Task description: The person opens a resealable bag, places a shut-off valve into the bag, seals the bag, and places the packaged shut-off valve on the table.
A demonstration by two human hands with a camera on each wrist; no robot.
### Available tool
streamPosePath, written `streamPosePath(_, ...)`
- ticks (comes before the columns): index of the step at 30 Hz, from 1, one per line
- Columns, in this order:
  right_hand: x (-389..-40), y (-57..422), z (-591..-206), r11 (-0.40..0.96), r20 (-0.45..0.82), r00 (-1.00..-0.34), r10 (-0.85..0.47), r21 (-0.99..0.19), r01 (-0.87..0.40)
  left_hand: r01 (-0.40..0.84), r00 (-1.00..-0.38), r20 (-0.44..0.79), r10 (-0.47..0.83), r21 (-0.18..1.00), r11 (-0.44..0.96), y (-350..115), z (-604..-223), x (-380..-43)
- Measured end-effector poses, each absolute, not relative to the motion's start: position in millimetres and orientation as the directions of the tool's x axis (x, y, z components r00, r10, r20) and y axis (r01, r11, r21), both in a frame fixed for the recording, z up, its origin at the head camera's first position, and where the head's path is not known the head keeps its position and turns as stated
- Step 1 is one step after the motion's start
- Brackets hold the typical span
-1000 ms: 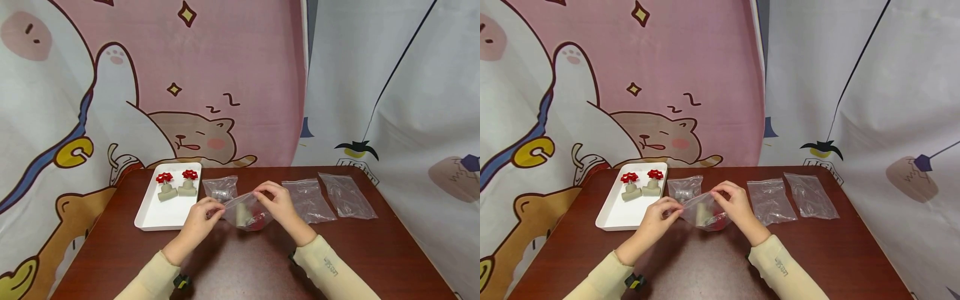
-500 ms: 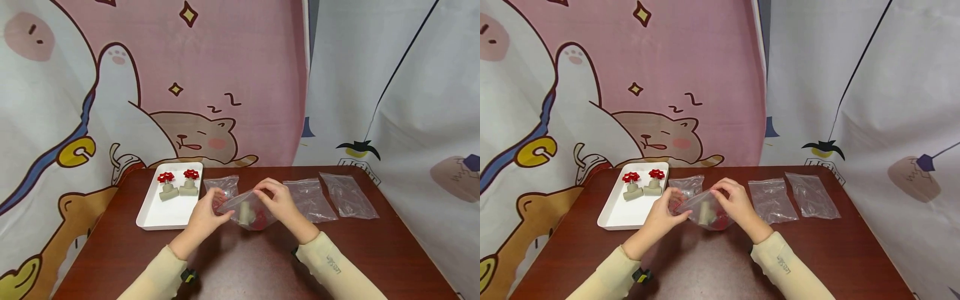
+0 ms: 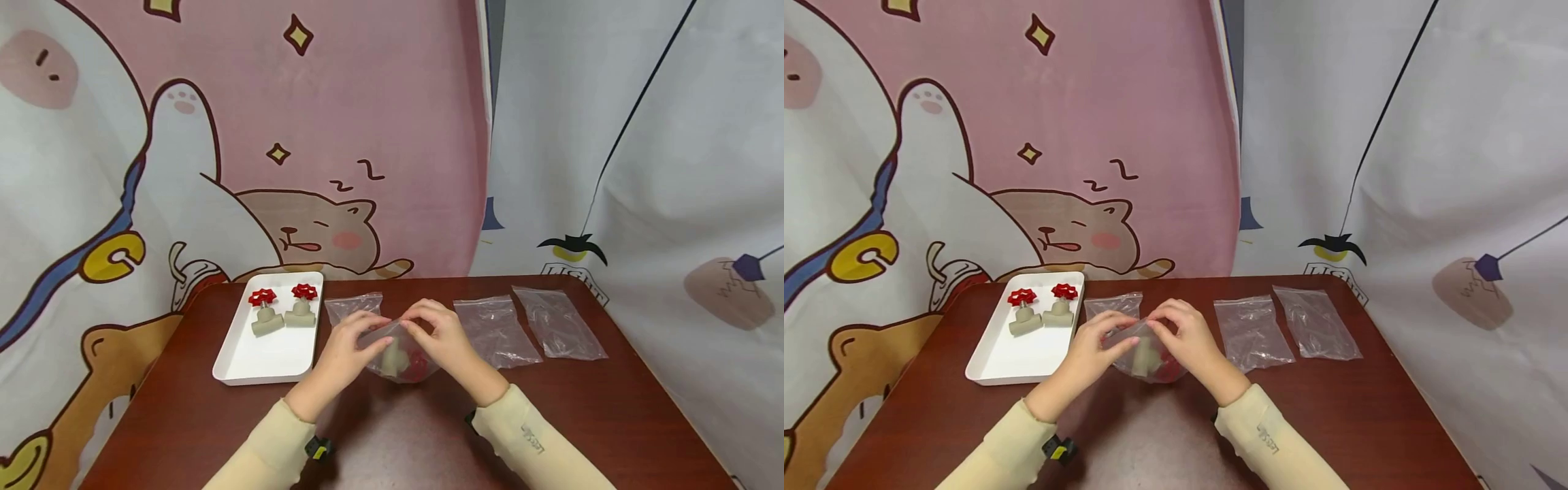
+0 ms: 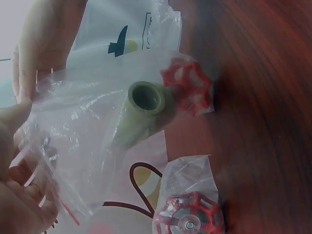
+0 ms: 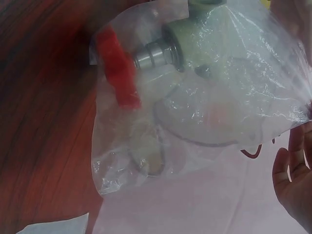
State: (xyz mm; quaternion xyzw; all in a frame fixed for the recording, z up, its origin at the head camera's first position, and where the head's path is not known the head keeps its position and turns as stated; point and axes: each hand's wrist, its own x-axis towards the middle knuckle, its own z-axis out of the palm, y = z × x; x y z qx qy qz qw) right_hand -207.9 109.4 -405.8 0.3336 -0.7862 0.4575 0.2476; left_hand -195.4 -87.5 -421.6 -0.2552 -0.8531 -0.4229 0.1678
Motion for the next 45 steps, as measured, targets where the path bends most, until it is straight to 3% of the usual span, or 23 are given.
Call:
streamPosePath(15, -221, 116, -414, 0.384, 0.724, -0.600, -0.341, -0.476, -0.792, 0.632, -0.748, 0.604, 0.274, 0.524, 0.571, -81, -419, -200)
streamPosePath(32, -223, 117, -413, 0.376, 0.705, -0.608, -0.366, -0.486, -0.789, 0.605, -0.780, 0.575, 0.248, 0.592, 0.532, -78, -421, -200)
streamPosePath(45, -222, 112, -412, 0.374, 0.700, -0.611, -0.371, -0.489, -0.788, 0.621, -0.756, 0.610, 0.235, 0.559, 0.549, -80, -422, -200)
